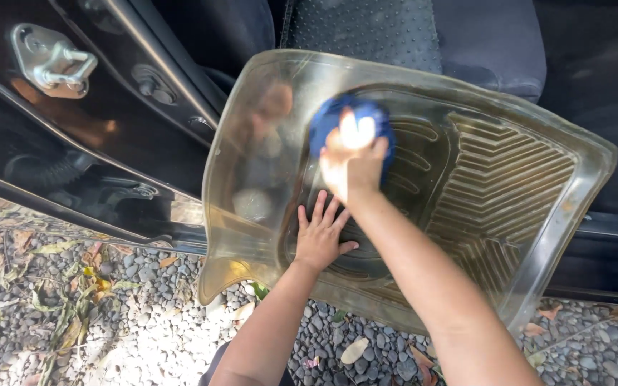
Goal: The person cleans a transparent car floor mat placed on the ground. They first use a brush to scrub the mat's surface, then switch to a blue cloth to wipe it down thoroughly.
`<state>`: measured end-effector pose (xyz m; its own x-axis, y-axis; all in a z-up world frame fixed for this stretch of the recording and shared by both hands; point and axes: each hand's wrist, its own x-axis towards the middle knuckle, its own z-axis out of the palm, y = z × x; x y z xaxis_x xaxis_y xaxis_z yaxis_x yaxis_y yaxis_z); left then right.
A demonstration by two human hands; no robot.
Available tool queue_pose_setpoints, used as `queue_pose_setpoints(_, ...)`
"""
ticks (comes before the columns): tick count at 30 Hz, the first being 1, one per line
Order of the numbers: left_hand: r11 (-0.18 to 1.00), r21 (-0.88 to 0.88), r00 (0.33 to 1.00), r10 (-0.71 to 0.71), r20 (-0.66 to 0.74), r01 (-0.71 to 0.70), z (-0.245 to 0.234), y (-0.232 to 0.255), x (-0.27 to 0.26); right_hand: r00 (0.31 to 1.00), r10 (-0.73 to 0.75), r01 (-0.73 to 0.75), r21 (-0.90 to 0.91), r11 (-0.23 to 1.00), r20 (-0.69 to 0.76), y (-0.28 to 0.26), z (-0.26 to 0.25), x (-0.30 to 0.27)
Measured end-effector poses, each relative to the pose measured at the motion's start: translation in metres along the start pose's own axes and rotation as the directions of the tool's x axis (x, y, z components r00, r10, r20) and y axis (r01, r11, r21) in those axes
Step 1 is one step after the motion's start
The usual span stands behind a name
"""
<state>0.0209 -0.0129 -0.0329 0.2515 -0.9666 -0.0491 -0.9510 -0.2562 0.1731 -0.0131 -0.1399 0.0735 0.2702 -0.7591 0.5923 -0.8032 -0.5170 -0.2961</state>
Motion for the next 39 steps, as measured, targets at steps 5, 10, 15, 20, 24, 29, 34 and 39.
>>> queue_pose_setpoints(5,0.999,0.027,0.999,-0.034,0.012,0.034,0.011,-0.001,0.001,0.770,-0.630,0.625,-0.080,0.776,-0.099,0.017,0.016,-0.032)
queue_pose_setpoints(10,1.000,-0.003,0.997,-0.015,0.073,0.016,-0.014,0.004,-0.005,0.826,-0.559,0.536,-0.203,0.819,-0.071,0.104,-0.034,0.017)
queue_pose_setpoints(15,1.000,0.017,0.997,-0.020,0.080,0.019,-0.012,0.006,-0.004,0.964,0.255,-0.261,-0.072,0.963,-0.075,0.242,0.023,-0.006)
queue_pose_setpoints(20,1.000,-0.005,0.999,-0.008,0.045,0.008,-0.013,0.003,0.000,0.901,0.104,0.025,0.290,0.957,-0.421,0.140,-0.026,0.041)
queue_pose_setpoints(24,0.998,0.057,0.997,0.026,-0.075,-0.022,0.010,-0.003,-0.002,0.952,-0.284,0.289,0.030,0.957,-0.116,0.018,-0.040,0.076)
queue_pose_setpoints(29,0.986,0.164,0.958,0.078,-0.277,-0.033,0.016,-0.003,0.002,0.863,-0.495,0.496,-0.021,0.868,-0.102,0.056,-0.055,0.097)
queue_pose_setpoints(34,0.985,0.171,0.968,0.074,-0.240,-0.033,0.028,-0.005,0.004,0.955,-0.079,-0.020,-0.329,0.944,-0.286,0.281,-0.026,0.089)
queue_pose_setpoints(39,0.976,0.217,0.954,0.083,-0.287,-0.020,0.037,-0.006,0.008,0.877,0.367,-0.388,-0.007,0.922,-0.311,0.299,-0.019,0.086)
